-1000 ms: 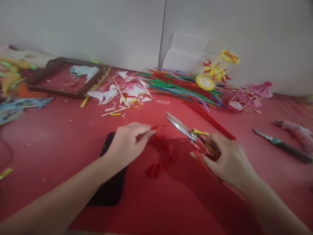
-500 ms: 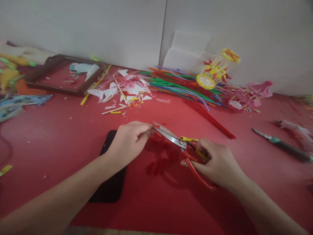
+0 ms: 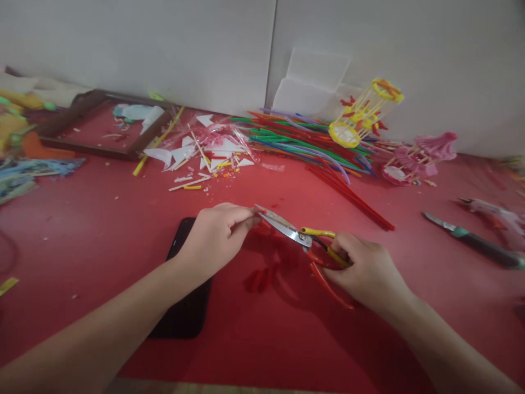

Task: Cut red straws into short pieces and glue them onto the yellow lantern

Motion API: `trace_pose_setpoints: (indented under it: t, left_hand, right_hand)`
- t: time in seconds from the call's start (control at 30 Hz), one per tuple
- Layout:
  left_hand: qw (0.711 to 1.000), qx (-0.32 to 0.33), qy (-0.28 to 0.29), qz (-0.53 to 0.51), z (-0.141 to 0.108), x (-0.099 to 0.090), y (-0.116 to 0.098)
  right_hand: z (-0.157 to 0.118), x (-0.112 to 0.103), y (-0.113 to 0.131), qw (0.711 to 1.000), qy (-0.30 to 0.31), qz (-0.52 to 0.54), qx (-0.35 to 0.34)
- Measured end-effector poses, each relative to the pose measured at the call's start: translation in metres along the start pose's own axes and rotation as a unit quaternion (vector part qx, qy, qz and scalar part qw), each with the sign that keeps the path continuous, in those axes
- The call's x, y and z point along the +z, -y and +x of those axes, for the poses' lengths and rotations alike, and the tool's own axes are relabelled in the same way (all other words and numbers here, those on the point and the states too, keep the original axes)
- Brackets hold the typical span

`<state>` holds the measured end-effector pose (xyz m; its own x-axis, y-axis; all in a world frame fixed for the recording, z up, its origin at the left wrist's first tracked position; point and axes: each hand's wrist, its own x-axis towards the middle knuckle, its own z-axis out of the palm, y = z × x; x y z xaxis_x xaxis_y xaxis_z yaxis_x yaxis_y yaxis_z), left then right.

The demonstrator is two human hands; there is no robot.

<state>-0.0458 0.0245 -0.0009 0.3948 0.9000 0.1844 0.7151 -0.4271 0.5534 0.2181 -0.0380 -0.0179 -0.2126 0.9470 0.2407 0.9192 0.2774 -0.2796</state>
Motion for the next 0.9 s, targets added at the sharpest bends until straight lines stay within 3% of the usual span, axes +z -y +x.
trace_pose_setpoints:
  t: [0.33,0.5,0.73,0.9]
  left_hand:
    - [0.999,-0.027,-0.013,-0.041,0.000,0.001,0.000]
    - [0.999,-0.038,-0.022,-0.027,0.000,0.002,0.001]
    - [0.998,-0.056,-0.011,-0.039,0.000,0.001,-0.001]
    - [0.997,-0.026,-0.021,-0.073,-0.003,0.002,-0.006]
  right_hand:
    - [-0.002,0.002,0.002,0.999,-0.033,0.002,-0.007]
    - [0.004,0.000,-0.010,0.998,-0.037,-0.034,0.035]
    - [0.014,-0.002,-0.041,0.981,0.034,-0.101,0.163]
    - [0.012,-0.003,-0.049,0.985,0.039,-0.084,0.146]
